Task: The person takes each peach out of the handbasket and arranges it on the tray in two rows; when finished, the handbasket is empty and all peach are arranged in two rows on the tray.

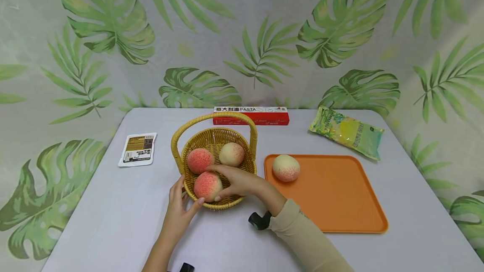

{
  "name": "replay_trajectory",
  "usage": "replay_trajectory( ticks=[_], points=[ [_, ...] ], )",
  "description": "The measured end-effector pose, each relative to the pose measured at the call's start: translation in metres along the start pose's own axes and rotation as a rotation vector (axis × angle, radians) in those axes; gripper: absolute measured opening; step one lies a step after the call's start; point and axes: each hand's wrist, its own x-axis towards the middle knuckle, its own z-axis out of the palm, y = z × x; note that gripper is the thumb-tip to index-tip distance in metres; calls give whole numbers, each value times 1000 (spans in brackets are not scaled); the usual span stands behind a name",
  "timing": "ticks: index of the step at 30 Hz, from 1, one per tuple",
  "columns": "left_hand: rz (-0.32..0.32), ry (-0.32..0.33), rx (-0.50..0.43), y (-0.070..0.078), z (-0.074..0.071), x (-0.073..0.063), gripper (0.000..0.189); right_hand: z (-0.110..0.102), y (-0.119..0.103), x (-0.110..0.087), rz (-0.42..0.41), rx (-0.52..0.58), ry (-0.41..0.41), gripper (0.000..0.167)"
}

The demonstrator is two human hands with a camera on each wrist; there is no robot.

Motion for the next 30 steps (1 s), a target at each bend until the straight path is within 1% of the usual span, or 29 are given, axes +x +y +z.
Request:
replay_trajectory(
  ticks=[4, 9, 13, 21, 26, 30],
  points=[
    [-4, -1, 1, 0, 0, 0, 78, 0, 0, 3, -9, -2, -9, 72],
    [-9, -1, 3, 0, 0, 0, 79, 1, 2, 5, -40, -4, -22, 69],
    [-8, 2, 1, 0, 0, 1, 79, 0, 2, 7, -46, -3, -26, 67],
    [-9, 0, 3, 0, 0, 0, 79, 2, 4, 10, -3, -2, -39, 66],
    [-15, -4, 6, -1, 0, 1, 78, 3, 4, 11, 4, 36, -52, 63],
    [-14, -2, 10, -21, 3, 3, 81, 3, 3, 10, 4, 34, -45, 61]
  ],
)
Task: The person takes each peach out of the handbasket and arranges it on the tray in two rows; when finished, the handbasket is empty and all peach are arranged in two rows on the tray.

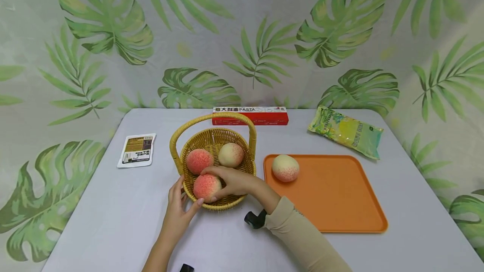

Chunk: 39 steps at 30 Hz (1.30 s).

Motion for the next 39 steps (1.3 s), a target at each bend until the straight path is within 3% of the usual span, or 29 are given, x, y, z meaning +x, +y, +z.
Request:
replay_trajectory(
  ticks=[3, 5, 14, 22, 26, 31, 35, 39],
  points=[
    [17, 6, 1, -16, 2, 2, 82, 1, 0, 0, -16, -21, 14, 59],
    [30, 13, 2, -19, 3, 2, 82, 2, 0, -1, -25, -35, 25, 57],
    [34, 19, -1, -21, 4, 2, 82, 1, 2, -4, -91, -2, 112, 59],
    [29, 25, 1, -18, 4, 2, 83, -6, -10, -17, -111, 68, 280, 64],
    [36, 28, -10, -18, 4, 2, 84, -13, -28, -35, -123, 161, 391, 67],
    [37, 32, -22, -17, 4, 2, 84, -27, -50, -73, -161, 254, 558, 67],
    [33, 31, -19, -18, 3, 2, 85, -35, -44, -104, -152, 231, 721, 70],
    [27, 26, -15, -20, 3, 2, 85, -39, -27, -135, -62, 202, 867, 73]
  ],
)
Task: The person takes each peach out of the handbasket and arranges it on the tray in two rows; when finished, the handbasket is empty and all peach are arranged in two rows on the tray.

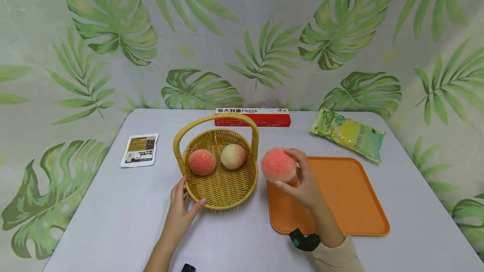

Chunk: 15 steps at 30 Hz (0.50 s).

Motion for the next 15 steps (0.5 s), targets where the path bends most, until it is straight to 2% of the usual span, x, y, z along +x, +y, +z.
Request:
replay_trajectory(
  ticks=[5, 9, 15],
  points=[
    [-2, 4, 1, -1, 1, 0, 85, -29, 20, -21, 95, -38, 163, 71],
    [1, 2, 0, -1, 2, 1, 85, -45, 36, -35, 212, -90, 300, 71],
    [2, 5, 2, 1, 1, 0, 85, -65, 76, -51, 372, -168, 437, 73]
  ],
)
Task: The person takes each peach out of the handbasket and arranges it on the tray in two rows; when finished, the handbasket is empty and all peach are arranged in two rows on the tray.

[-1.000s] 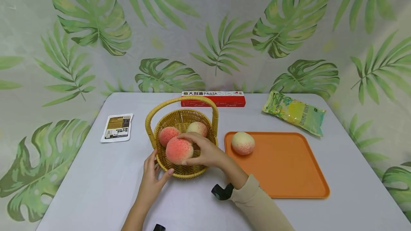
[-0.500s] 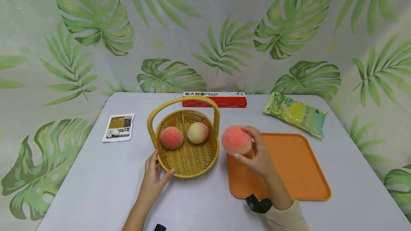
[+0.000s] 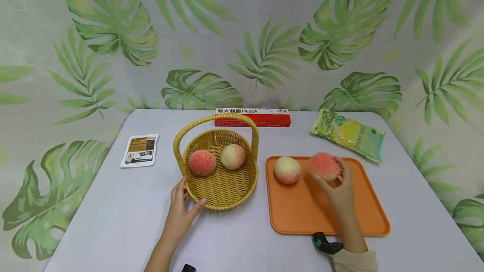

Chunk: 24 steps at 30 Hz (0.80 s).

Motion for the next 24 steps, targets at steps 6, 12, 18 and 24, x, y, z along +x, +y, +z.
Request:
replay_trajectory(
  ticks=[6, 12, 18, 24],
  points=[
    [4, -1, 5, 1, -1, 0, 85, -4, 26, 5, 45, -92, 31, 71],
    [-4, -4, 5, 2, -1, 0, 85, -3, 36, 7, 73, -130, 7, 70],
    [-7, -4, 4, 1, -1, 0, 85, -1, 18, 2, 95, -134, -25, 69],
    [-15, -13, -7, 0, -1, -1, 85, -3, 28, 4, 114, -129, -44, 70]
  ],
)
